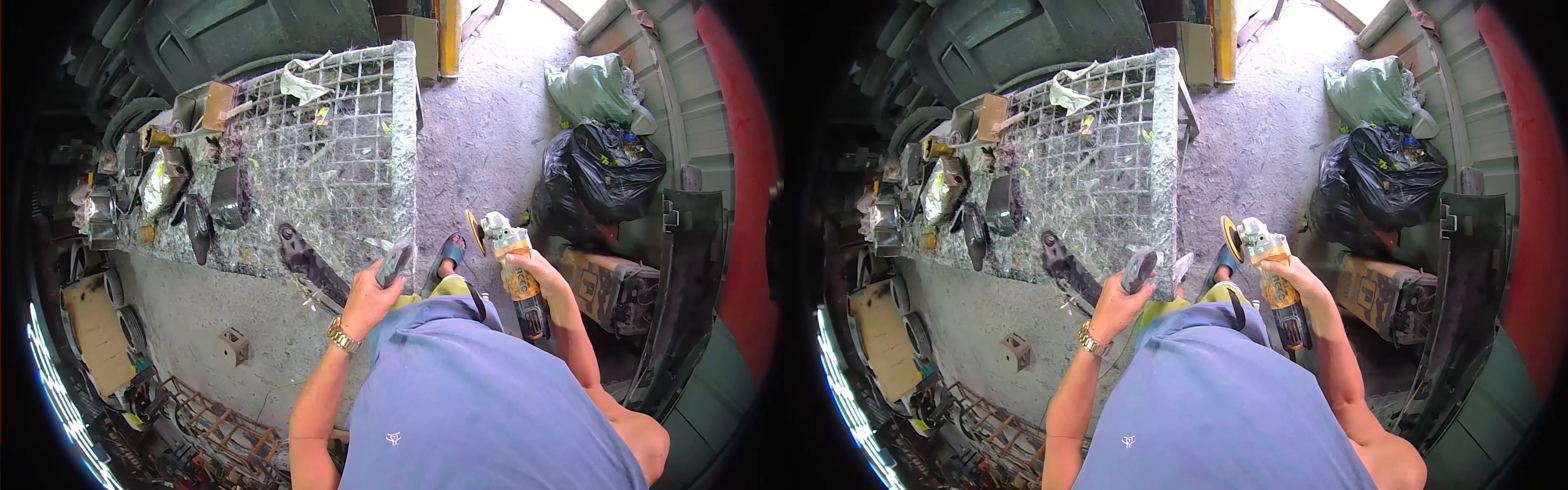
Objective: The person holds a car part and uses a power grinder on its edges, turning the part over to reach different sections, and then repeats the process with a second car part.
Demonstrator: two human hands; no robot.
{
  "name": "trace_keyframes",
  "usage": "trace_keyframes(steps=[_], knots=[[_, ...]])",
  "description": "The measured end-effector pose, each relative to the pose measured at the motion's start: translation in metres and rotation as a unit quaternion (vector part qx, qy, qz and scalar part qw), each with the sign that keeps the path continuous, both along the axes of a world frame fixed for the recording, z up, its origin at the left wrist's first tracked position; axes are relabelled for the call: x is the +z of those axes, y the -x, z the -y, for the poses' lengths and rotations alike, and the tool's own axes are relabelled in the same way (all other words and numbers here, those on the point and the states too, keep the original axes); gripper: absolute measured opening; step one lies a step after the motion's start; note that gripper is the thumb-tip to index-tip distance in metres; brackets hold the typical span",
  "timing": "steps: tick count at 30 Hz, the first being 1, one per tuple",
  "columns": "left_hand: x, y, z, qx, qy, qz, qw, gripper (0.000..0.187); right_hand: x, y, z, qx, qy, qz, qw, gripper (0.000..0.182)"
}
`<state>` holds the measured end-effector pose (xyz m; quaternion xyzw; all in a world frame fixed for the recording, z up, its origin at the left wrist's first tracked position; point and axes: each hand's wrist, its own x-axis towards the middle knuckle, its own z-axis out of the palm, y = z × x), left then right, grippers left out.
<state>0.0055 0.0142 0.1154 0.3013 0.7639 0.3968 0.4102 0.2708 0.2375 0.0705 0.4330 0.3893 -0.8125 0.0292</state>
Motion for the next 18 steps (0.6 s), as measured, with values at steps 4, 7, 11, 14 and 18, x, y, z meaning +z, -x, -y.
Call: trace_keyframes(steps=[4, 7, 11, 14, 18], knots=[[0.022, 0.012, -0.001, 0.059, -0.006, 0.169, 0.984, 0.024, 0.002, -0.003, 0.005, -0.004, -0.006, -0.010, 1.000, 0.048], [0.044, 0.016, -0.003, 0.089, -0.025, 0.210, 0.973, 0.020, -0.003, -0.008, 0.005, -0.009, -0.008, -0.013, 1.000, 0.045], [0.062, 0.015, -0.002, 0.127, -0.048, 0.240, 0.961, 0.017, -0.002, -0.012, 0.004, -0.020, -0.008, -0.031, 0.999, 0.045], [0.070, 0.013, -0.001, 0.142, -0.061, 0.245, 0.957, 0.016, -0.003, -0.016, 0.002, -0.021, -0.038, -0.041, 0.998, 0.047], [0.077, 0.007, 0.002, 0.165, -0.109, 0.316, 0.928, 0.017, -0.006, -0.022, -0.005, -0.028, -0.047, -0.046, 0.997, 0.048]])
